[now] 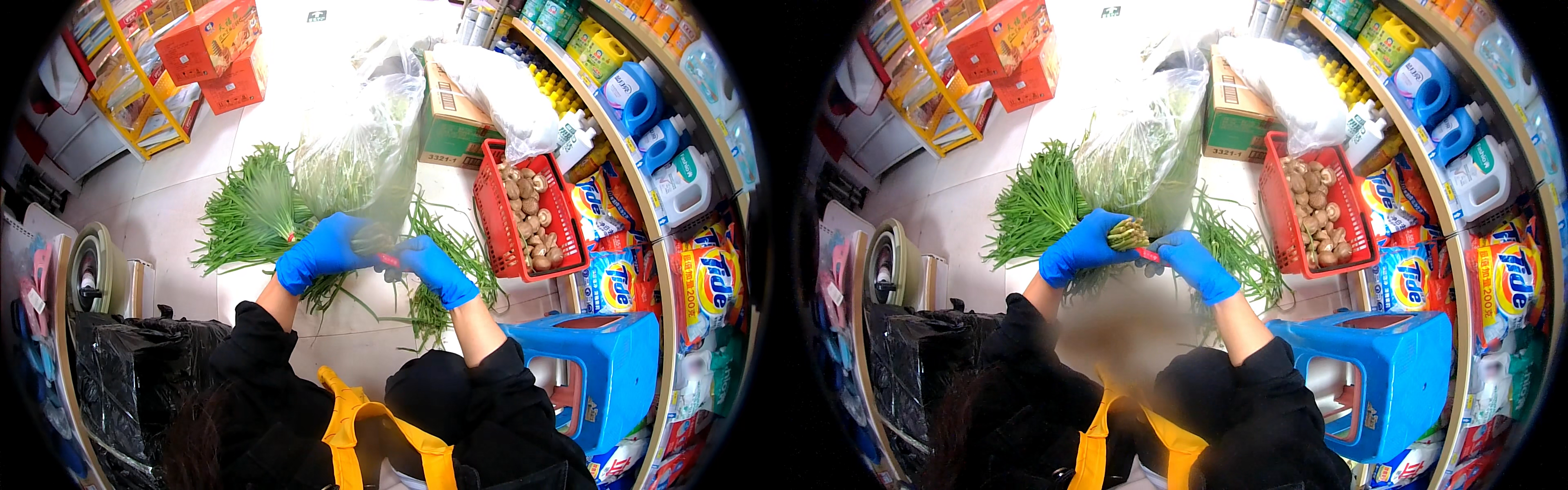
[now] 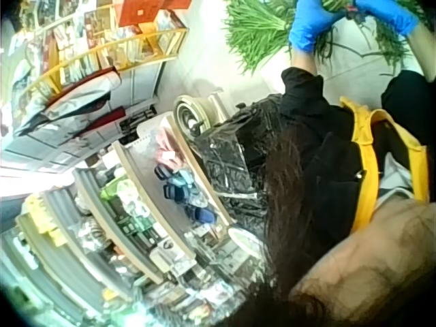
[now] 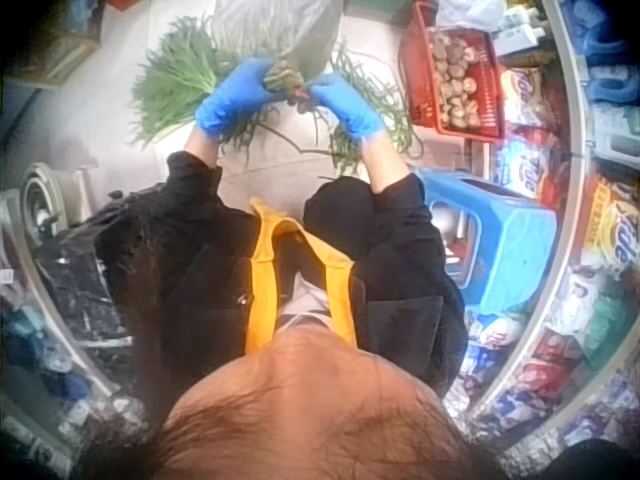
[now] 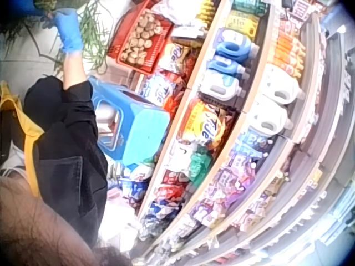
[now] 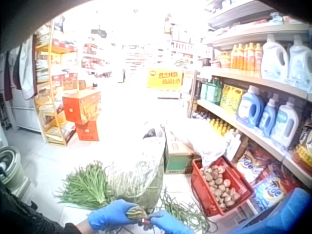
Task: The person sits on a low stool and gathers loose green leafy vegetables, aligns them into a bundle, and secures the bundle with a red rubber band. The person then carries the finished bundle to a produce display and places it among other vegetables.
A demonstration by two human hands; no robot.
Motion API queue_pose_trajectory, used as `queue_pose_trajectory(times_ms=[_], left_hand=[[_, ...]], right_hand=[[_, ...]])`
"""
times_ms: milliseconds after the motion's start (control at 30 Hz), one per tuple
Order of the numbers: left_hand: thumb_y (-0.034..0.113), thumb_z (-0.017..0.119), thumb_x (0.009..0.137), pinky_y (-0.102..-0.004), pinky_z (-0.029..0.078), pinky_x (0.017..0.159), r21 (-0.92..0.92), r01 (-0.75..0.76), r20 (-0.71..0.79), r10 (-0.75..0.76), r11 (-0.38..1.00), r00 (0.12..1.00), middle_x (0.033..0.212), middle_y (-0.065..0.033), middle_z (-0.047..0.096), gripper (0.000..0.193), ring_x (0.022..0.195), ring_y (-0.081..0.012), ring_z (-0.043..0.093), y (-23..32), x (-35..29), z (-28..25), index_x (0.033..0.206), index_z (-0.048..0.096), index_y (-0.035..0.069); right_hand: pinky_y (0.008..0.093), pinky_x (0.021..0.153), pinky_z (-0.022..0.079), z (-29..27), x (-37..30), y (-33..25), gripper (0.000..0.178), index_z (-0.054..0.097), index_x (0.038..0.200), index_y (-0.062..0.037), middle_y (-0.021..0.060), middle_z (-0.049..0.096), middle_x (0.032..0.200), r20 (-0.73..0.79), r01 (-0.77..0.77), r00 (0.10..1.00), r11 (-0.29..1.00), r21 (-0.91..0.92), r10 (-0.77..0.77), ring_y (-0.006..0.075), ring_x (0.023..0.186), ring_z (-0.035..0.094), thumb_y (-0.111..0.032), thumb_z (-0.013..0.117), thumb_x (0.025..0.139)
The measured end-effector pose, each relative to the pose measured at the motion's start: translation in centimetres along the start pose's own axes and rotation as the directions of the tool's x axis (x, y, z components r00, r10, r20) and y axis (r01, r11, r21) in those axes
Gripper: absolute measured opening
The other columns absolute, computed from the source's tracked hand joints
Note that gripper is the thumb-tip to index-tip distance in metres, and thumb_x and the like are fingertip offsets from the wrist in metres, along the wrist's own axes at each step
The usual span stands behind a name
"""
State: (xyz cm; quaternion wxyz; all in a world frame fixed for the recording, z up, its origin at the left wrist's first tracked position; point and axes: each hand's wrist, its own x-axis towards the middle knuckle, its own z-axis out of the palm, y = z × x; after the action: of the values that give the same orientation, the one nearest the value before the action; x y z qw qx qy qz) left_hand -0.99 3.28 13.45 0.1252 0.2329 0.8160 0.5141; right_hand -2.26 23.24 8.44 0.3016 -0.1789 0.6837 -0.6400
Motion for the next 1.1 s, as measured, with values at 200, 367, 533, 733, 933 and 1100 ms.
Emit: queue_pose_trajectory(times_ms=[200, 367, 533, 733, 933, 1100], left_hand=[[0.015, 0.071, 0.067, -0.0268, 0.045, 0.067, -0.044, 0.003, 0.003, -0.003, 0.999, 1.000, 0.077, -0.0073, 0.062, 0.027, 0.069, -0.0093, 0.054, -0.5, -0.4, -0.2, 0.086, 0.059, 0.000], [0.013, 0.071, 0.067, -0.0263, 0.045, 0.070, -0.168, 0.001, 0.004, 0.000, 0.986, 1.000, 0.082, -0.0052, 0.062, 0.026, 0.074, -0.0089, 0.054, -1.5, -0.4, -0.5, 0.089, 0.060, 0.002], [0.009, 0.070, 0.067, -0.0250, 0.044, 0.075, -0.311, 0.059, -0.218, -0.132, 0.949, 0.967, 0.089, -0.0041, 0.061, 0.029, 0.082, -0.0095, 0.054, -3.9, -0.9, -1.4, 0.094, 0.060, 0.002], [0.012, 0.072, 0.066, -0.0239, 0.044, 0.072, -0.201, -0.054, -0.357, -0.022, 0.978, 0.934, 0.087, -0.0025, 0.060, 0.033, 0.078, -0.0080, 0.053, -3.9, 0.1, 0.9, 0.094, 0.058, 0.001], [0.012, 0.072, 0.066, -0.0250, 0.045, 0.061, 0.071, -0.093, -0.502, 0.116, 0.993, 0.857, 0.075, -0.0045, 0.060, 0.028, 0.068, -0.0068, 0.053, -2.9, 0.7, 2.3, 0.087, 0.058, 0.001], [0.008, 0.067, 0.071, -0.0236, 0.045, 0.060, -0.032, -0.070, -0.496, 0.045, 0.997, 0.867, 0.075, -0.0071, 0.061, 0.020, 0.068, -0.0077, 0.056, -3.8, 1.0, 2.9, 0.085, 0.057, 0.000]], right_hand=[[0.0232, 0.060, 0.042, 1.1, -0.2, -2.3, 0.027, 0.065, 0.077, 0.0029, 0.0088, 0.062, 0.064, -0.011, -0.075, 0.997, 0.994, -0.082, 0.075, 0.0118, 0.061, 0.055, -0.013, 0.044, 0.071], [0.0241, 0.067, 0.044, 0.5, -0.2, -1.2, 0.025, 0.063, 0.087, 0.0030, 0.0094, 0.062, 0.073, 0.022, -0.044, 0.999, 0.999, 0.003, 0.043, 0.0118, 0.068, 0.056, -0.011, 0.047, 0.074], [0.0241, 0.067, 0.043, 0.9, -0.2, -2.0, 0.040, 0.046, 0.117, 0.0041, 0.0096, 0.059, 0.095, 0.042, 0.070, 0.996, 0.994, 0.086, -0.074, 0.0110, 0.076, 0.054, 0.000, 0.044, 0.077], [0.0232, 0.064, 0.044, 2.2, -0.2, -2.3, 0.050, 0.029, 0.129, -0.0004, 0.0130, 0.050, 0.116, -0.193, 0.088, 0.977, 0.995, -0.037, -0.093, 0.0110, 0.080, 0.054, -0.001, 0.046, 0.082], [0.0307, 0.072, 0.046, 2.4, -0.3, -2.5, 0.048, 0.034, 0.125, -0.0012, 0.0216, 0.044, 0.120, -0.282, 0.076, 0.937, 0.904, -0.420, -0.209, 0.0252, 0.090, 0.058, -0.003, 0.048, 0.080], [0.0340, 0.056, 0.045, 2.9, 0.2, -0.6, 0.041, 0.043, 0.119, -0.0016, 0.0245, 0.057, 0.080, -0.261, 0.261, 0.783, 0.680, -0.686, -0.564, 0.0274, 0.060, 0.059, -0.007, 0.052, 0.080]])
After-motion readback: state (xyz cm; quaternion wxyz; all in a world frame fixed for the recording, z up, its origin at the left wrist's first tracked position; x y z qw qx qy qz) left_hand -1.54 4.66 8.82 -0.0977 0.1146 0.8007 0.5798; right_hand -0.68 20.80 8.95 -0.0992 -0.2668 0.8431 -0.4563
